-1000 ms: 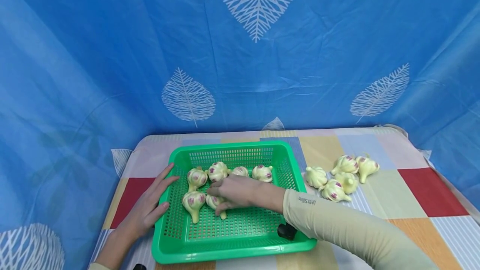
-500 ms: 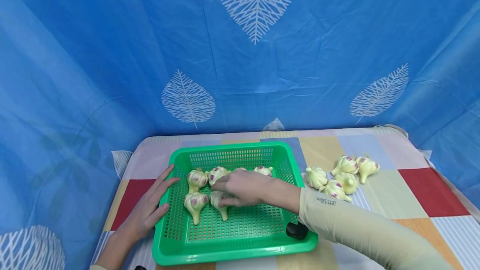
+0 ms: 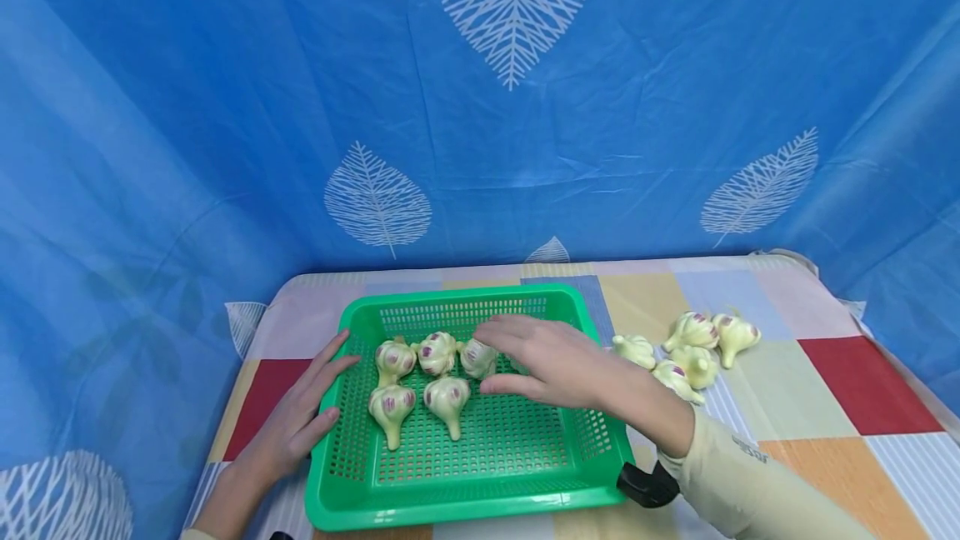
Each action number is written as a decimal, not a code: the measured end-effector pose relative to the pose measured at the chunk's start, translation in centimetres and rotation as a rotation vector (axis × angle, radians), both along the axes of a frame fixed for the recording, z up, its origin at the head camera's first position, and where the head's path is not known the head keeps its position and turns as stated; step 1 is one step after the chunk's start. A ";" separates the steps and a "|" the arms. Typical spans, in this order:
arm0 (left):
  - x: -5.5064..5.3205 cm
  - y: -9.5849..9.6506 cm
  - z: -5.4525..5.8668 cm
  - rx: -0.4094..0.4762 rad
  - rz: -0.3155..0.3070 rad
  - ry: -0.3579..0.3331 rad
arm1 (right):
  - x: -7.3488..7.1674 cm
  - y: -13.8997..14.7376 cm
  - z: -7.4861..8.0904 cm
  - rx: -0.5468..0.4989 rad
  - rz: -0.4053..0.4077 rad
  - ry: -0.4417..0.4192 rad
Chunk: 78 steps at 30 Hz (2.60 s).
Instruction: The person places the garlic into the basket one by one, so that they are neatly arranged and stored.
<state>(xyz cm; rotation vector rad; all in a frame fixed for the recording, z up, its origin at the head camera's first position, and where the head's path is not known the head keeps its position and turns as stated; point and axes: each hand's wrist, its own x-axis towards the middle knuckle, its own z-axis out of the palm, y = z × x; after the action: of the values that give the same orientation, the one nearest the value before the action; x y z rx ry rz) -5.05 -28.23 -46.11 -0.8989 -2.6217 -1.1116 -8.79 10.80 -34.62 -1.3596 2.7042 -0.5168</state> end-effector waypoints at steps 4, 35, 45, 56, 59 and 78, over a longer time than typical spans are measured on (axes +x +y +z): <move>0.0 0.0 -0.1 0.010 -0.008 0.003 | 0.9 2.0 0.0 -0.021 -0.084 -0.070; -0.1 0.1 -0.2 0.023 -0.011 0.013 | 6.9 14.8 -8.8 -0.288 -0.585 0.068; 0.1 0.1 -0.1 0.019 -0.002 0.000 | 10.2 18.0 -11.1 -0.500 -0.750 0.171; 0.1 0.2 -0.1 0.019 0.007 -0.012 | 12.4 20.5 -14.4 -0.626 -0.941 0.019; 0.1 0.2 -0.1 0.019 0.005 -0.010 | 12.5 20.8 -15.1 -0.647 -0.984 -0.065; 0.1 0.1 -0.2 0.017 0.001 -0.001 | 9.3 25.5 -15.8 -0.744 -1.017 -0.128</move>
<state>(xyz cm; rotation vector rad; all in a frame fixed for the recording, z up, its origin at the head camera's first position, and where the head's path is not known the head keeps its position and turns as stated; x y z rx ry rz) -4.95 -28.13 -46.27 -0.8938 -2.6098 -1.1324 0.54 36.28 -50.47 0.2075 2.9970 -1.6919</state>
